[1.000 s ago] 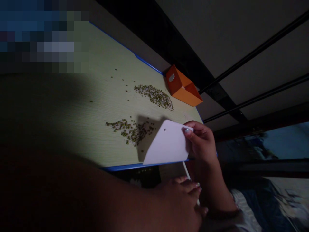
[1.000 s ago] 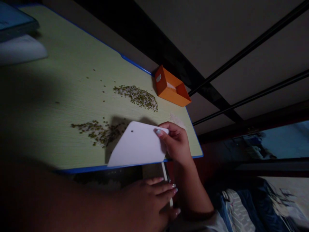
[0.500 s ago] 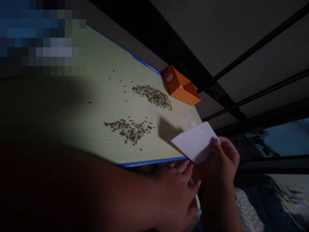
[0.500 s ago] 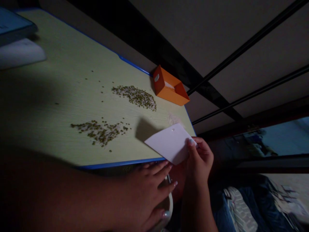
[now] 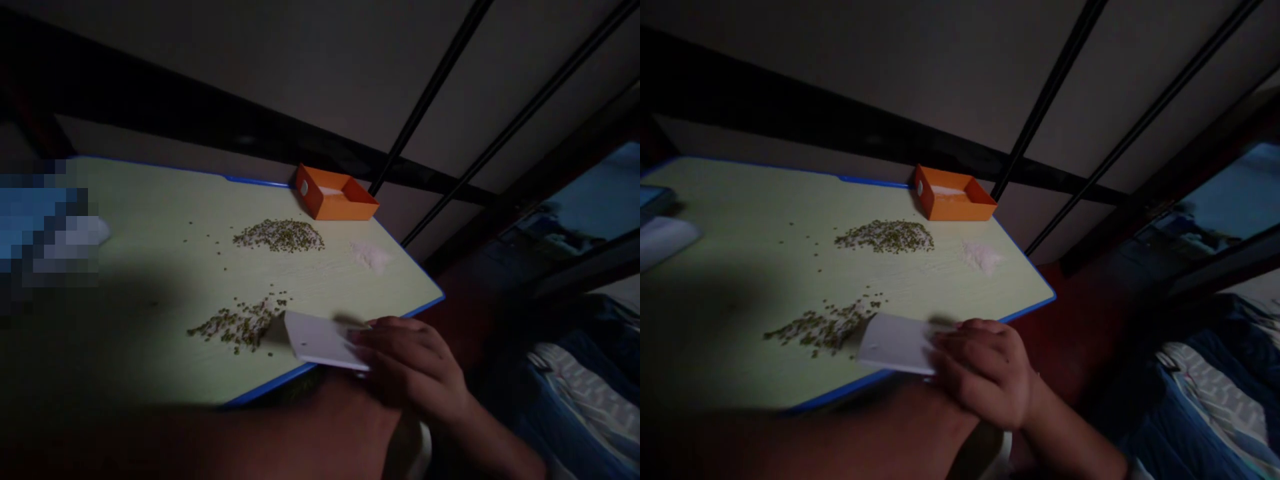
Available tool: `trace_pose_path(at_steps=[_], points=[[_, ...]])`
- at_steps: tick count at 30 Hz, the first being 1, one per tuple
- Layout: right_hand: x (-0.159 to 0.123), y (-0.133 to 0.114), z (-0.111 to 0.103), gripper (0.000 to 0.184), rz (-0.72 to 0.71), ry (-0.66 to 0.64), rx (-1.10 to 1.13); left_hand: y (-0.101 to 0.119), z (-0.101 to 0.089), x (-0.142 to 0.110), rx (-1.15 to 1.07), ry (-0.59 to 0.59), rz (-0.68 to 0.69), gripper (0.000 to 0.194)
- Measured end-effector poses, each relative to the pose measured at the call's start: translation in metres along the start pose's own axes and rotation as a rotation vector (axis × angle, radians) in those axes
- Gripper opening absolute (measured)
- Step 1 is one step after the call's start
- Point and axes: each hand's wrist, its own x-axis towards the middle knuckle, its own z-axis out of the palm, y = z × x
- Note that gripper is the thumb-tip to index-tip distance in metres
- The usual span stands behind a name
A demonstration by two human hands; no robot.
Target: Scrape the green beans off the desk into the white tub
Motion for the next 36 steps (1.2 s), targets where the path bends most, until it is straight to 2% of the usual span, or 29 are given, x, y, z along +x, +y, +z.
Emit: trace_pose_path(at_steps=[2,5,8,15,19,22,28,30,36], points=[[0.000,0.007,0.010,0.016,-0.047,0.044,-0.038,-0.004,0.004,0.001,0.052,-0.026,0.005,0.057],[-0.001,0.021,0.023,0.014,-0.058,0.109,-0.090,-0.007,0.001,0.000,0.121,-0.077,-0.004,0.052],[-0.003,0.033,0.030,0.015,-0.007,0.126,-0.135,-0.009,-0.003,-0.001,0.168,-0.111,-0.002,0.051],[-0.011,0.055,0.027,0.016,0.132,0.120,-0.280,-0.014,-0.001,0.000,0.194,-0.161,0.050,0.066],[-0.016,0.067,0.021,0.017,0.141,0.131,-0.363,-0.019,0.003,0.000,0.239,-0.145,0.096,0.065],[-0.013,0.065,0.017,0.017,0.121,0.165,-0.387,-0.019,0.005,-0.001,0.256,-0.126,0.100,0.064],[0.009,0.036,0.025,0.008,-0.037,0.194,-0.287,-0.012,0.000,-0.002,0.239,-0.130,0.027,0.054],[0.018,0.031,0.029,0.007,-0.082,0.176,-0.289,-0.011,-0.001,-0.002,0.239,-0.137,0.014,0.052],[0.039,0.034,0.038,0.019,-0.123,0.071,-0.389,-0.013,0.001,0.001,0.246,-0.132,0.025,0.054]])
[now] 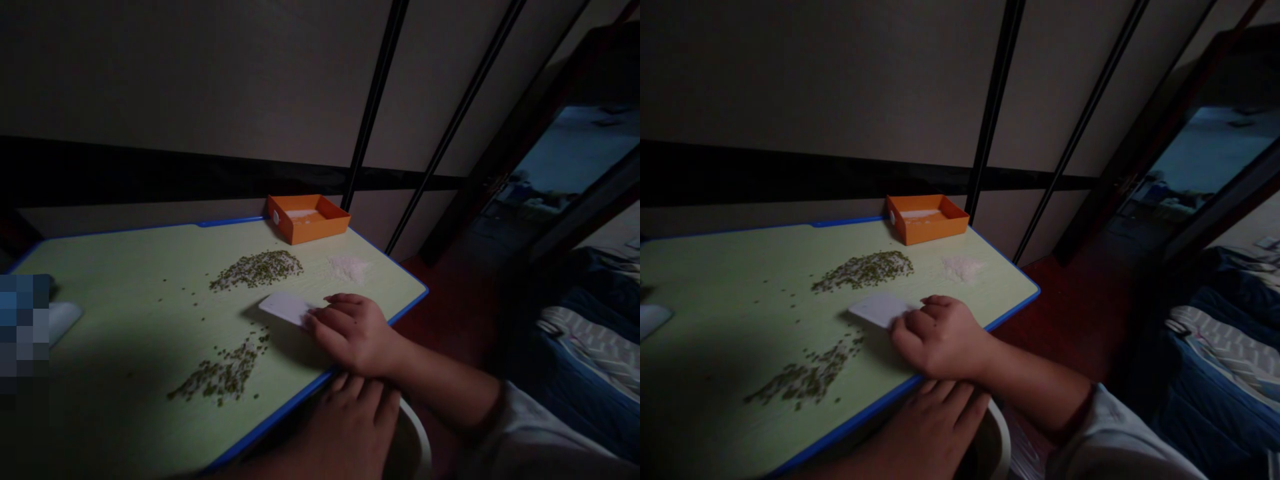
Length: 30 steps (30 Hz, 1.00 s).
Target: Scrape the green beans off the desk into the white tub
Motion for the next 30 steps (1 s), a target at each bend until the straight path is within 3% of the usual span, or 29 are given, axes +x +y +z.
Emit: trace_pose_path(at_steps=[5,10,25,30], points=[[0.008,0.000,0.007,0.019,0.016,-0.114,-0.091,-0.001,-0.001,-0.001,-0.002,0.003,0.012,0.057],[0.009,-0.002,0.013,0.015,0.068,-0.149,-0.127,0.000,-0.003,-0.003,0.002,-0.003,0.005,0.056],[-0.010,0.005,0.017,0.012,0.199,-0.297,-0.231,-0.003,-0.003,-0.002,0.038,-0.011,0.048,0.059],[-0.012,0.016,0.018,0.014,0.321,-0.416,-0.274,-0.006,-0.004,-0.003,0.057,-0.007,0.091,0.062]])
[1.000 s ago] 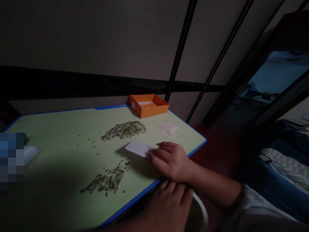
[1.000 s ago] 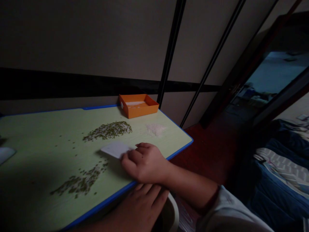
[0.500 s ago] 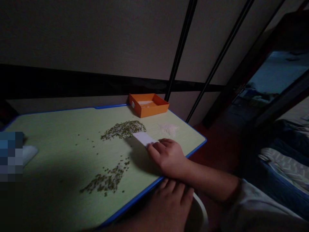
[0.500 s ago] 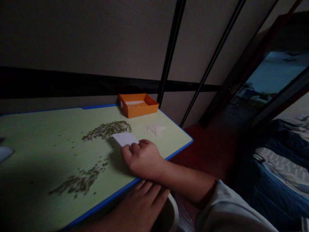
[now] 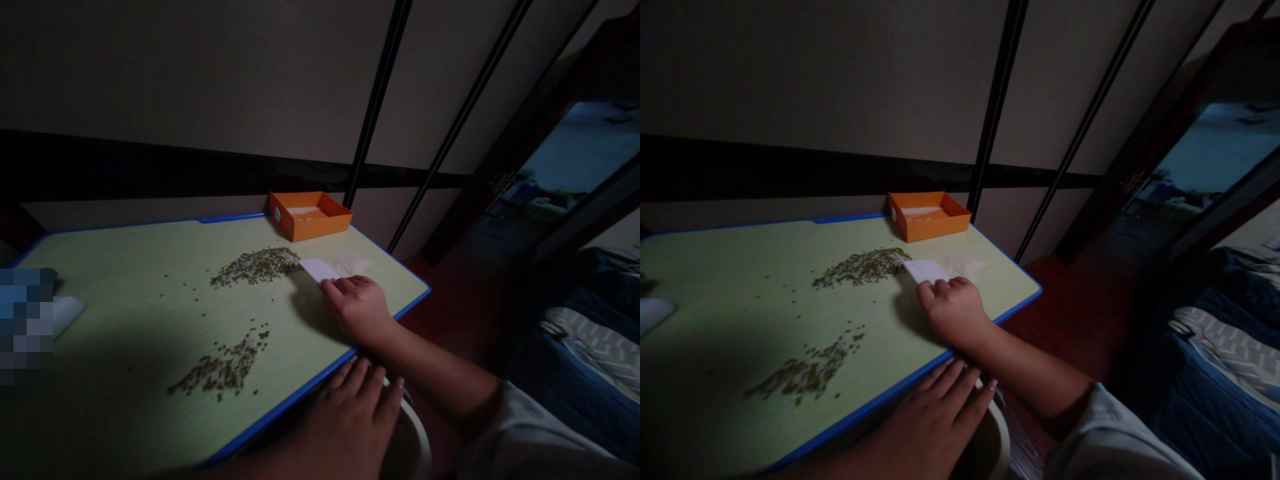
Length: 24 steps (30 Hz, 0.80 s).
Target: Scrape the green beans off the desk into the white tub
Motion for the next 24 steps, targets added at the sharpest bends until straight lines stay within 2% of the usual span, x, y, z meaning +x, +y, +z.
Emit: trace_pose_path(at_steps=[3,6,9,13,15,20,24], points=[[0.000,0.008,0.005,0.016,0.080,-0.026,-0.042,-0.001,0.005,-0.001,0.018,0.016,0.015,0.063],[-0.002,0.015,0.011,0.018,0.143,0.014,-0.080,0.000,0.010,-0.002,0.060,0.061,0.033,0.066],[-0.004,0.022,0.014,0.022,0.203,0.119,-0.115,0.003,0.007,-0.003,0.054,0.100,0.030,0.066],[-0.004,0.034,0.010,0.024,0.254,0.322,-0.105,0.010,-0.007,-0.004,-0.020,0.073,-0.012,0.062],[0.001,0.040,0.006,0.023,0.286,0.363,-0.065,0.013,-0.012,-0.004,-0.032,0.071,-0.034,0.059],[0.035,0.053,-0.003,0.024,0.308,0.365,0.261,0.017,-0.008,-0.005,0.057,0.152,-0.050,0.054],[0.073,0.052,0.006,0.025,0.112,0.294,0.740,0.019,0.001,-0.006,0.216,0.280,-0.078,0.053]])
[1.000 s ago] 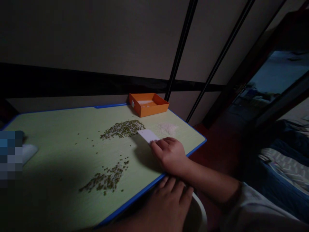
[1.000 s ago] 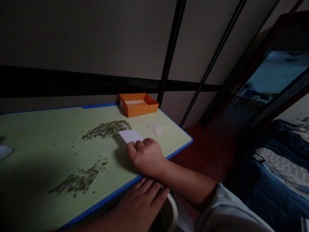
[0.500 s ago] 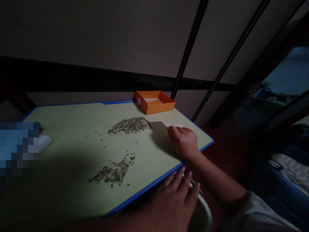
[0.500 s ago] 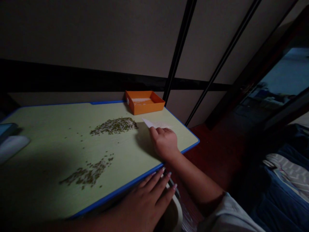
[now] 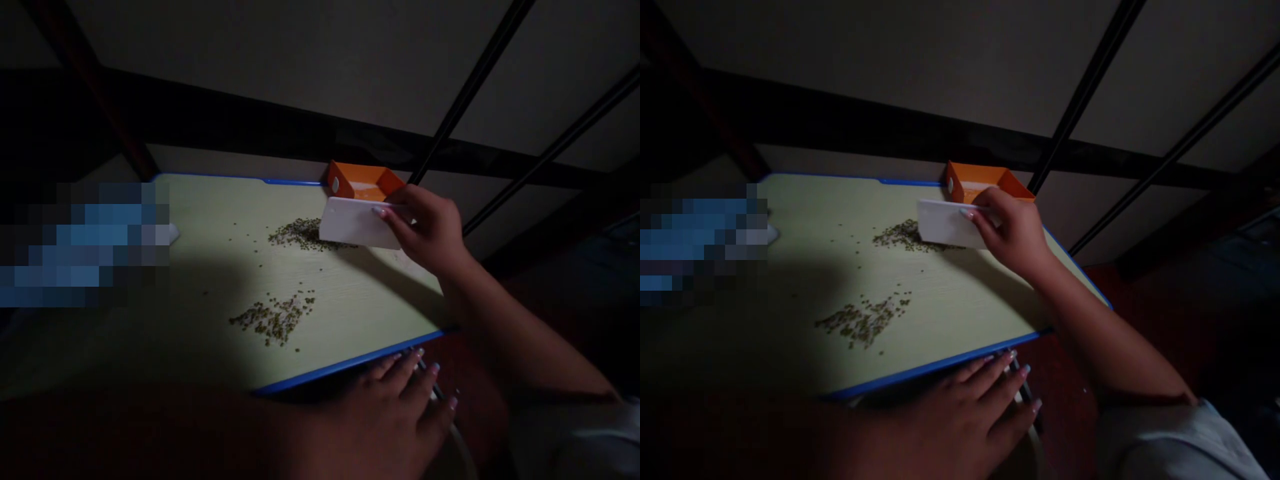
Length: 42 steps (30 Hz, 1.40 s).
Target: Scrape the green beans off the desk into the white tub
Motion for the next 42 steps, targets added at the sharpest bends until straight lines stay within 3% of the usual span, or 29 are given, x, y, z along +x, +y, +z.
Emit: trace_pose_path(at_steps=[2,5,12,20,28,35,42], points=[[0.009,0.003,0.016,0.030,-0.010,-0.090,0.281,0.001,0.003,0.000,0.058,0.051,-0.017,0.050],[0.011,0.004,0.036,0.031,0.060,-0.158,0.486,0.002,0.006,0.001,0.126,0.090,-0.023,0.047],[-0.002,0.000,0.048,0.018,0.345,-0.099,0.456,0.002,0.003,0.004,0.176,0.080,-0.015,0.050],[-0.006,-0.007,0.065,0.017,0.428,-0.238,0.613,0.007,-0.007,-0.001,0.130,-0.026,-0.046,0.052],[-0.010,-0.017,0.064,0.038,0.361,-0.351,0.760,0.003,-0.015,0.000,-0.010,-0.123,-0.027,0.055],[-0.012,-0.018,0.061,0.037,0.358,-0.414,0.798,0.004,-0.016,0.002,-0.174,-0.206,-0.045,0.054],[-0.006,0.002,0.044,0.037,0.413,-0.321,0.861,0.003,-0.018,0.003,-0.194,-0.213,-0.052,0.054]])
